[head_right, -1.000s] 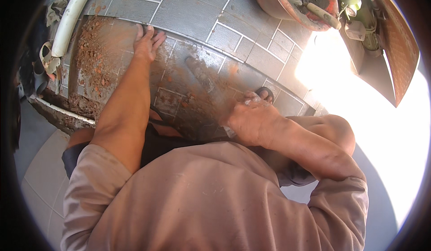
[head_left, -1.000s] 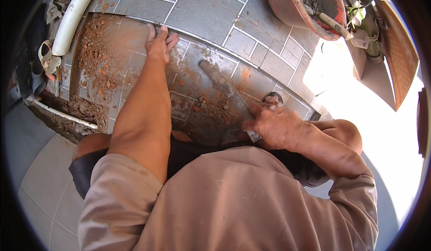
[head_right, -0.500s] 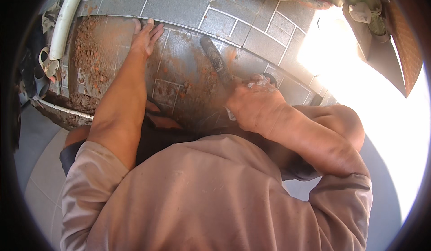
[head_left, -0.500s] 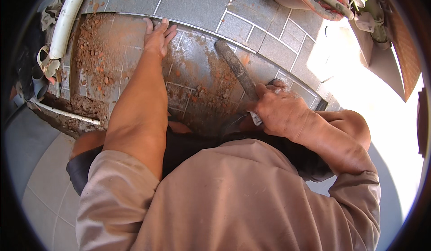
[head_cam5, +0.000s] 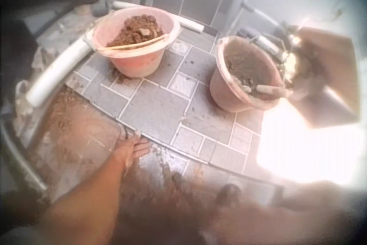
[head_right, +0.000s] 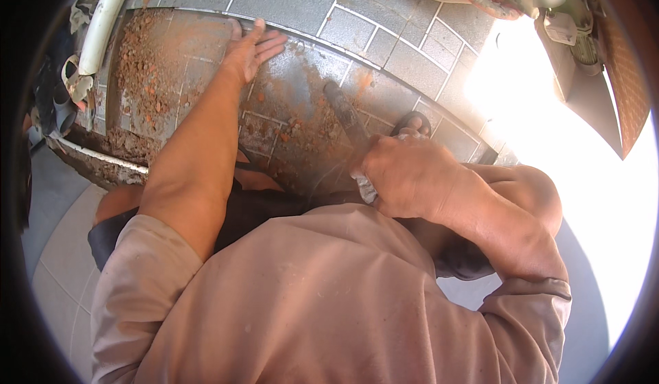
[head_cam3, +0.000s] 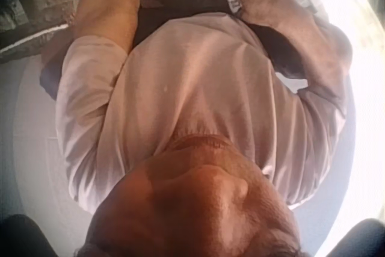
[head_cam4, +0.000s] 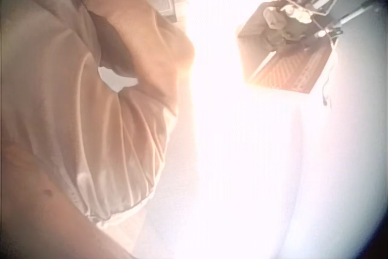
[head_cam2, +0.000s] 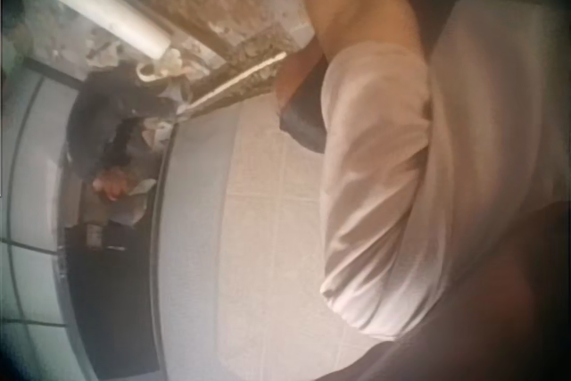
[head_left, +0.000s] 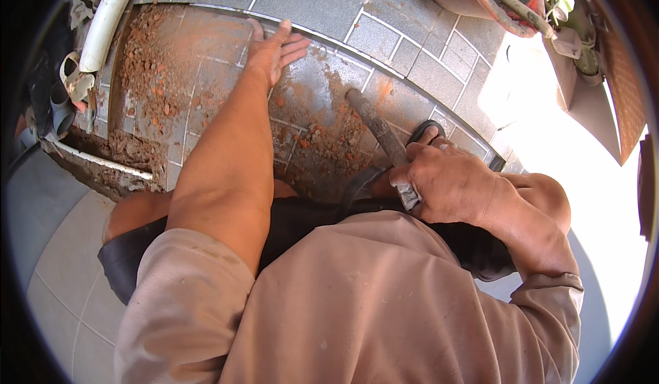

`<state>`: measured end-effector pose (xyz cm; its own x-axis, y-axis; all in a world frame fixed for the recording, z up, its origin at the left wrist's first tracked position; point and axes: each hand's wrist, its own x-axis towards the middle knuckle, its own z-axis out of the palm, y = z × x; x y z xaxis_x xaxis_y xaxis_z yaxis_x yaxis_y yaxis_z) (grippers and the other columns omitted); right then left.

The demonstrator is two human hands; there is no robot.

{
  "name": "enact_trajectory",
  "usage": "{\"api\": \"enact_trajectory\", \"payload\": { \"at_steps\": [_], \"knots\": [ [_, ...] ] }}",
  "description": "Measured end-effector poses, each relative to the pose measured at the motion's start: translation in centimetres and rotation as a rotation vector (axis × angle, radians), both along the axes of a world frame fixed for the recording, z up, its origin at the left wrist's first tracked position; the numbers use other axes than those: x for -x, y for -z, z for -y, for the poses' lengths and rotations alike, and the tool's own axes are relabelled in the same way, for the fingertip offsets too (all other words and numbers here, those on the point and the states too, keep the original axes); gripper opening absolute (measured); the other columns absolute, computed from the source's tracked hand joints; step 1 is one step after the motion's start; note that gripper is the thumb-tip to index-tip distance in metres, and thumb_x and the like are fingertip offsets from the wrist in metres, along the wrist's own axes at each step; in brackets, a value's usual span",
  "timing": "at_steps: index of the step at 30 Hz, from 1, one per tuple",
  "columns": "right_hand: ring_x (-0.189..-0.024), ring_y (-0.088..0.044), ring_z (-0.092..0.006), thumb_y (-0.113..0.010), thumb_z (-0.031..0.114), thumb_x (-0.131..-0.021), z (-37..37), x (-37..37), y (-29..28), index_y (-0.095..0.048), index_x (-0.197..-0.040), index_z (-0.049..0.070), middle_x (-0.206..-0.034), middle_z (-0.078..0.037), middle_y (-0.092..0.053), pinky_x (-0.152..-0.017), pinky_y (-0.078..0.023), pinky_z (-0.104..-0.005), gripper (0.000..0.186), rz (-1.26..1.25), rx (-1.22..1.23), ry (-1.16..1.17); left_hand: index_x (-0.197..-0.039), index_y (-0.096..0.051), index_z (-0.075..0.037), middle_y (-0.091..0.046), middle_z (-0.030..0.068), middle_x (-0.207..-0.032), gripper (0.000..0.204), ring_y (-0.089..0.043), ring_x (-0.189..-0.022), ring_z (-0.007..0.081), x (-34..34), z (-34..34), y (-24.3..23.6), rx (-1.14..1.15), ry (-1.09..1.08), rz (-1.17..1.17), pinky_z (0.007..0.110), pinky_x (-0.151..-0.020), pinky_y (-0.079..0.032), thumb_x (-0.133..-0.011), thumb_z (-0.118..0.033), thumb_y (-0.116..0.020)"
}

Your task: The person is tiling a floor, using a trowel to spread cement mortar onto a rectangular tile and then placing it onto the prepared surface. They use a hammer to tap the tile into position and a metal straight edge to check alignment.

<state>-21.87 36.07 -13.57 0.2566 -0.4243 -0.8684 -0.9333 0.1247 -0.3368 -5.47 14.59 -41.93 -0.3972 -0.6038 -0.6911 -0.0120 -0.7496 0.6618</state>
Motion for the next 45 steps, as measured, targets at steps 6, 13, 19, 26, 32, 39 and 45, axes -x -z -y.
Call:
{"api": "enact_trajectory", "payload": {
  "at_steps": [6, 13, 19, 26, 32, 39, 45],
  "knots": [
    [-0.108, -0.072, -0.0418, -0.074, 0.016, -0.083, 0.4, 0.8, 0.1, -0.079, -0.115, 0.014, -0.116, -0.02, -0.072, -0.098, -0.057, -0.0487, 0.033, -0.074, 0.043, 0.066, -0.163, 0.034, -0.017, -0.063, 0.0273, -0.144, 0.138, -0.068, -0.128, 0.0371, 1.6, -1.6, 0.0, -0.013, 0.131, 0.189, 0.06, -0.126, -0.038, -0.094, -0.021, -0.084],
    [-0.103, -0.071, -0.0426, -0.07, 0.015, -0.085, -0.4, 1.6, 0.4, -0.08, -0.112, 0.011, -0.111, -0.021, -0.072, -0.095, -0.058, -0.0504, 0.029, 0.072, 0.086, 0.126, -0.165, 0.032, -0.02, -0.055, 0.0244, -0.156, 0.141, -0.067, -0.131, 0.0353, 1.7, -2.2, 1.7, 0.022, 0.036, 0.056, 0.074, -0.128, -0.003, -0.09, -0.027, -0.088],
    [-0.104, -0.072, -0.0427, -0.079, 0.015, -0.077, 0.4, 1.5, 0.7, -0.079, -0.119, 0.018, -0.112, -0.021, -0.063, -0.099, -0.06, -0.0472, 0.042, -0.041, 0.013, 0.132, -0.165, 0.032, -0.021, -0.054, 0.0241, -0.157, 0.143, -0.067, -0.131, 0.0351, 1.7, -2.2, 1.4, -0.001, 0.057, 0.093, 0.072, -0.13, -0.009, -0.088, -0.028, -0.089],
    [-0.104, -0.07, -0.0429, -0.08, 0.014, -0.076, 0.6, 1.8, 0.5, -0.079, -0.118, 0.016, -0.114, -0.02, -0.063, -0.097, -0.059, -0.0497, 0.041, -0.067, 0.021, 0.137, -0.164, 0.033, -0.021, -0.053, 0.0228, -0.158, 0.147, -0.068, -0.129, 0.0346, 1.4, -2.2, 1.5, 0.017, 0.044, 0.106, 0.071, -0.13, -0.011, -0.085, -0.029, -0.091],
    [-0.102, -0.07, -0.0417, -0.081, 0.012, -0.073, 1.3, 2.2, 0.3, -0.08, -0.114, 0.014, -0.113, -0.018, -0.064, -0.092, -0.06, -0.05, 0.041, 0.024, 0.023, 0.151, -0.167, 0.027, -0.021, -0.056, 0.0208, -0.156, 0.146, -0.069, -0.128, 0.0341, 1.3, -2.2, 2.6, 0.058, 0.027, 0.084, 0.076, -0.127, -0.008, -0.084, -0.031, -0.093],
    [-0.103, -0.068, -0.0425, -0.072, 0.008, -0.077, 2.3, 2.5, -0.4, -0.078, -0.097, 0.006, -0.095, -0.021, -0.069, -0.088, -0.058, -0.0481, 0.021, 0.191, -0.088, 0.212, -0.169, 0.022, -0.02, -0.058, 0.0185, -0.154, 0.142, -0.067, -0.131, 0.0338, 1.4, -2.2, 3.2, 0.07, 0.045, 0.083, 0.082, -0.123, -0.003, -0.086, -0.035, -0.091],
    [-0.108, -0.068, -0.0401, -0.073, 0.011, -0.078, 1.3, 2.2, 0.2, -0.08, -0.102, 0.008, -0.098, -0.021, -0.07, -0.09, -0.059, -0.0471, 0.025, 0.123, 0.064, 0.182, -0.168, 0.024, -0.019, -0.058, 0.019, -0.154, 0.141, -0.066, -0.132, 0.0342, 1.4, -2.0, 2.5, 0.035, 0.057, 0.103, 0.078, -0.126, -0.007, -0.086, -0.035, -0.09]
  ]
}}
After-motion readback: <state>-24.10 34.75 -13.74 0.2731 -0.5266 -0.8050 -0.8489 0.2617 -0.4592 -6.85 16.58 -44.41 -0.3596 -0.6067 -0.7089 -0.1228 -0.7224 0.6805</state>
